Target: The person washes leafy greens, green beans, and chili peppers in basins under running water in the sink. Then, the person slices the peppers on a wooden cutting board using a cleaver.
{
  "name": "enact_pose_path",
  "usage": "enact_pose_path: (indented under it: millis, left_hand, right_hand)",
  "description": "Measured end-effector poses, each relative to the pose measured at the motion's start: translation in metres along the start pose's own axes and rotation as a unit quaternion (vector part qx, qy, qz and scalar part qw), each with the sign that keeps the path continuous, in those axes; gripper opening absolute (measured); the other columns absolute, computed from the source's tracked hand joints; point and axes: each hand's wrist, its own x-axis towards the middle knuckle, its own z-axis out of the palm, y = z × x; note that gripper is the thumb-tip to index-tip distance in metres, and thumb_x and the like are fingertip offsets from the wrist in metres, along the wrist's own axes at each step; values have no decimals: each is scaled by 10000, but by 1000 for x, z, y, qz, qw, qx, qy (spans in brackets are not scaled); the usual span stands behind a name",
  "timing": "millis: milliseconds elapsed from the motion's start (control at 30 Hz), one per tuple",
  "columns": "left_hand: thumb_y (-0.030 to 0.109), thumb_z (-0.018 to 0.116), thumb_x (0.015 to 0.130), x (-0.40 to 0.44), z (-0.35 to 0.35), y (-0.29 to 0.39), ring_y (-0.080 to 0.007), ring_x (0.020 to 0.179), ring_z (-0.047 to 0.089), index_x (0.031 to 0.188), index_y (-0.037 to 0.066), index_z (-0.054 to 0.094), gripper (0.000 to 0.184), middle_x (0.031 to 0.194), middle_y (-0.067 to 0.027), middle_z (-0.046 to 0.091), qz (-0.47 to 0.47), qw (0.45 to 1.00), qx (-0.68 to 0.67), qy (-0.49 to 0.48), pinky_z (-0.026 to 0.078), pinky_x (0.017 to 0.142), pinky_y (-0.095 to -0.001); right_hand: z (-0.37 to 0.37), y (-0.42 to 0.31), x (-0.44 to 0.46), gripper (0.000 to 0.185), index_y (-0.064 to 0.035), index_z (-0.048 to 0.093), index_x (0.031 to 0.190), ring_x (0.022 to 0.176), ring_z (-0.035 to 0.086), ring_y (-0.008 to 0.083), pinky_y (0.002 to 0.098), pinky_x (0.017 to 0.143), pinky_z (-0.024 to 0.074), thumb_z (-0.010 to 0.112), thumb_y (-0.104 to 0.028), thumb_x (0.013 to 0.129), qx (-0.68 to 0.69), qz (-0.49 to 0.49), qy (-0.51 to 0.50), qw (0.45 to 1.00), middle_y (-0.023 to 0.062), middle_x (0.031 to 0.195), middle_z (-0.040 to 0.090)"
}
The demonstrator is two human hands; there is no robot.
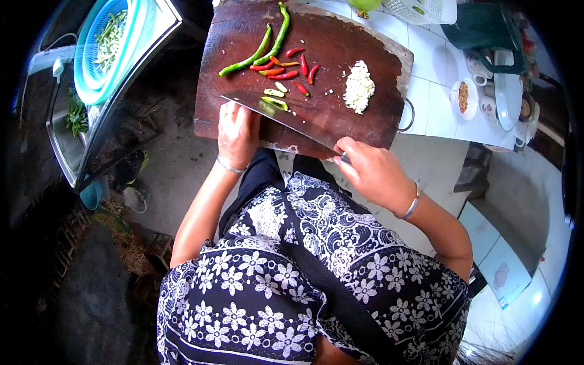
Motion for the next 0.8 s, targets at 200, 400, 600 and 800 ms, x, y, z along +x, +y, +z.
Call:
enact_pose_path:
  millis: [200,400,600,800]
  left_hand:
    - [-33,603,715,-3,-4,-6,-327,895,546,935,6,591,223,958,-160,576,37,999,11,-10,447,801,-409]
    - [-19,567,683,6,1,-2,-316,864,553,929,31,611,255,987,-156,566,70,996,47,-21,466,757,-384]
    - [-62,559,738,-1,2,1,-401,1042,543,992,-18,594,260,1069,-222,569,13,1000,-1,-24,451,894,-442]
    - [-54,562,715,1,6,-5,-334,856,565,935,-15,592,225,986,-178,570,47,999,4,10,486,761,-387]
  right_hand:
    - [4,-1,8,183,-75,487,948,676,618,348,441,572,493,546,-238,891,-27,-13,5,1000,141,725,602]
    - [5,11,18,187,-77,487,940,681,619,347,447,571,488,540,-251,897,-22,-33,20,999,146,741,609]
    - [-4,-2,-8,188,-64,487,927,680,621,348,450,576,488,553,-235,890,18,-10,23,1000,151,749,621]
    - [3,0,-2,195,-61,473,922,673,619,351,450,576,489,558,-234,886,-4,2,8,1000,154,738,616]
